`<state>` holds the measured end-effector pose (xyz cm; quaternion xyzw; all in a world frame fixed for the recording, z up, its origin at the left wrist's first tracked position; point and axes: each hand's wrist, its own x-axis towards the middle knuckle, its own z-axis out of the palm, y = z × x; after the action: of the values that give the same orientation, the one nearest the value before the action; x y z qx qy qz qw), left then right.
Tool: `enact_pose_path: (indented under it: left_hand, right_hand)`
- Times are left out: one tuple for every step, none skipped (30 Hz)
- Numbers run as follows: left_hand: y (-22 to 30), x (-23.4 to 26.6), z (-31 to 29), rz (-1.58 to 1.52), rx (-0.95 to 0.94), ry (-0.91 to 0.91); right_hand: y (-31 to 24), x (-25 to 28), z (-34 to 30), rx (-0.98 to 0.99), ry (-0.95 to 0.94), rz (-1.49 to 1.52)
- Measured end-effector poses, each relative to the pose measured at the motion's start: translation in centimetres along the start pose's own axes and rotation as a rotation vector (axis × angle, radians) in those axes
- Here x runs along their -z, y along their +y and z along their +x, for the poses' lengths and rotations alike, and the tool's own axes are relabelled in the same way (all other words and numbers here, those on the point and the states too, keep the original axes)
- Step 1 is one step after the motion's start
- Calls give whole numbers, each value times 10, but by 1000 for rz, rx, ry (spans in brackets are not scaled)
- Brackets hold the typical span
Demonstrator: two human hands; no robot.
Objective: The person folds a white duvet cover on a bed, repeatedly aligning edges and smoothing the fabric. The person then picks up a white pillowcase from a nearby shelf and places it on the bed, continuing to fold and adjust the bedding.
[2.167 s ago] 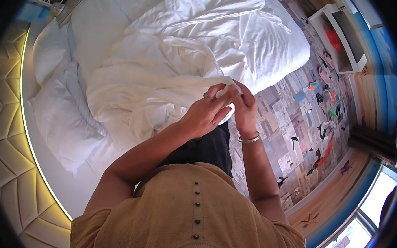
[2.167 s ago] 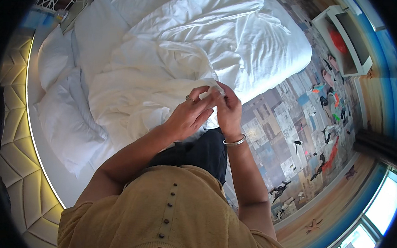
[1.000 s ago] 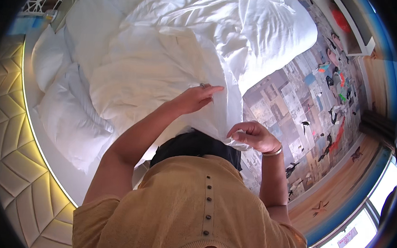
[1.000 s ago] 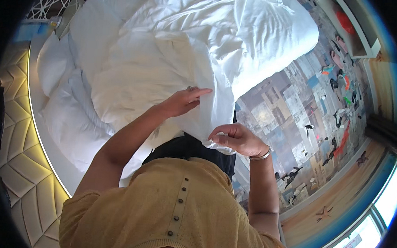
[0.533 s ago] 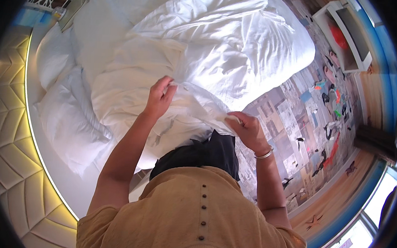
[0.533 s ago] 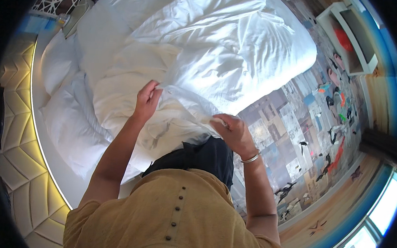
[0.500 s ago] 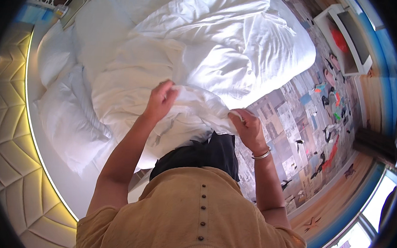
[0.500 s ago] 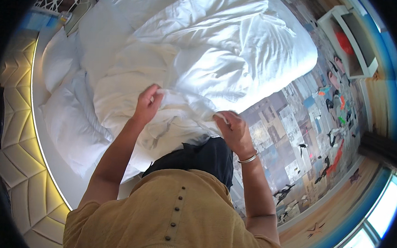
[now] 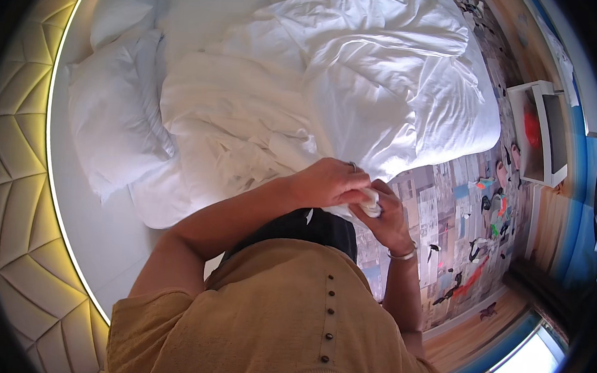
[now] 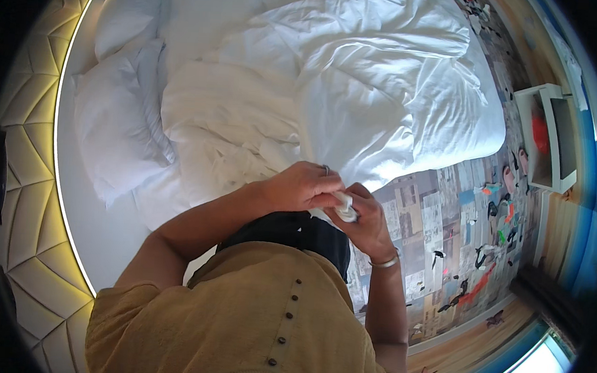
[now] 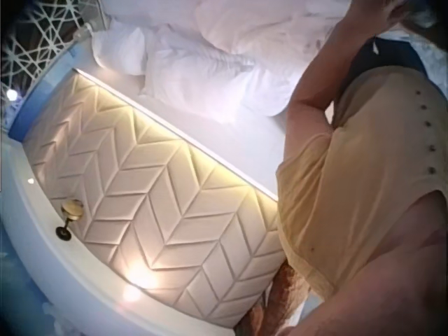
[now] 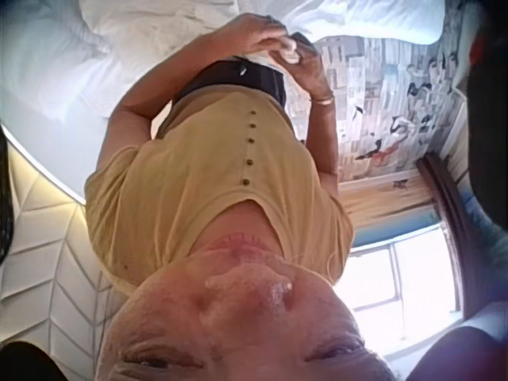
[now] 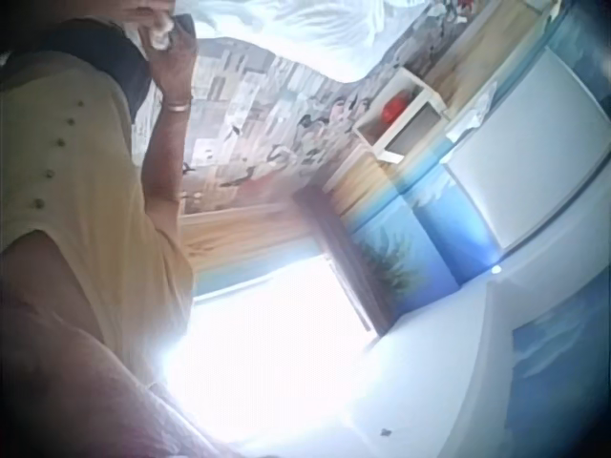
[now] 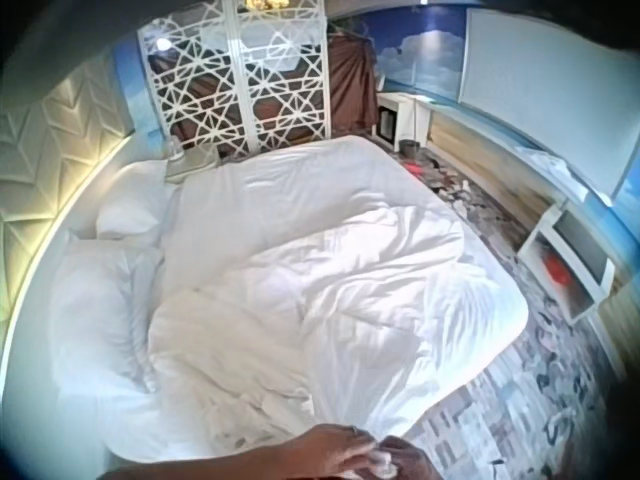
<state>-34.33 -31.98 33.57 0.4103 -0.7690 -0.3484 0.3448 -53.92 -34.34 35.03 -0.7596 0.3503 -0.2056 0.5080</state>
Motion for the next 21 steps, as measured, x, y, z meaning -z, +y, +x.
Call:
enact_pose_path:
  left_hand:
    - [0, -2, -2, -49, -54, 25]
    - [1, -1, -2, -27, -46, 9]
    - [2, 1, -2, -6, -39, -9]
    - [2, 2, -2, 15, -32, -28]
    - [1, 3, 0, 83, 33, -126]
    - [-6, 1, -1, 100, -2, -115]
    - [-18, -5, -3, 117, -36, -103]
    - [-25, -7, -1, 132, -75, -96]
    - [-31, -9, 1, 135, -134, -100]
    - [-35, -12, -1, 108, -71, -170]
    - [-40, -14, 0, 83, -21, -242]
    - [-50, -16, 6, 71, 26, -301]
    - [-57, -25, 0, -47, 32, -249]
    - [-58, -30, 1, -114, 17, -210]
    - [-50, -28, 6, -154, 102, -144]
    - [-48, -22, 13, -209, 190, -82]
    - [-50, -11, 18, -282, 288, 83]
    - [-52, 2, 22, -359, 393, 251]
    - [-40, 23, 34, -283, 321, 395]
    - [-24, 48, 45, -211, 250, 541]
    - [-5, 71, 46, -65, 190, 505]
  right_hand:
    - [-6, 3, -3, 58, 42, 73]
    - [-12, 8, -8, 1, 99, 156]
    - [-10, 9, -16, -74, 185, 300]
    - [-4, 9, -26, -147, 273, 445]
    - [7, 13, -41, -271, 306, 596]
    - [14, 17, -50, -392, 328, 751]
    - [16, 21, -57, -363, 314, 847]
    - [13, 24, -64, -351, 317, 958]
    - [16, 27, -74, -358, 293, 1046]
    - [26, 29, -86, -363, 268, 1134]
    - [60, 33, -101, -193, 86, 1217]
    - [57, 32, -101, -135, 134, 1329]
    - [58, 29, -104, -141, 172, 1363]
    - [58, 30, -106, -141, 219, 1388]
    - [53, 34, -102, -133, 205, 1296]
    - [48, 35, -96, -139, 201, 1202]
    - [36, 34, -91, -193, 295, 1093]
    - [8, 28, -82, -259, 459, 969]
    - [3, 32, -70, -392, 442, 820]
    - [1, 37, -58, -528, 424, 671]
    - [-1, 30, -52, -465, 503, 755]
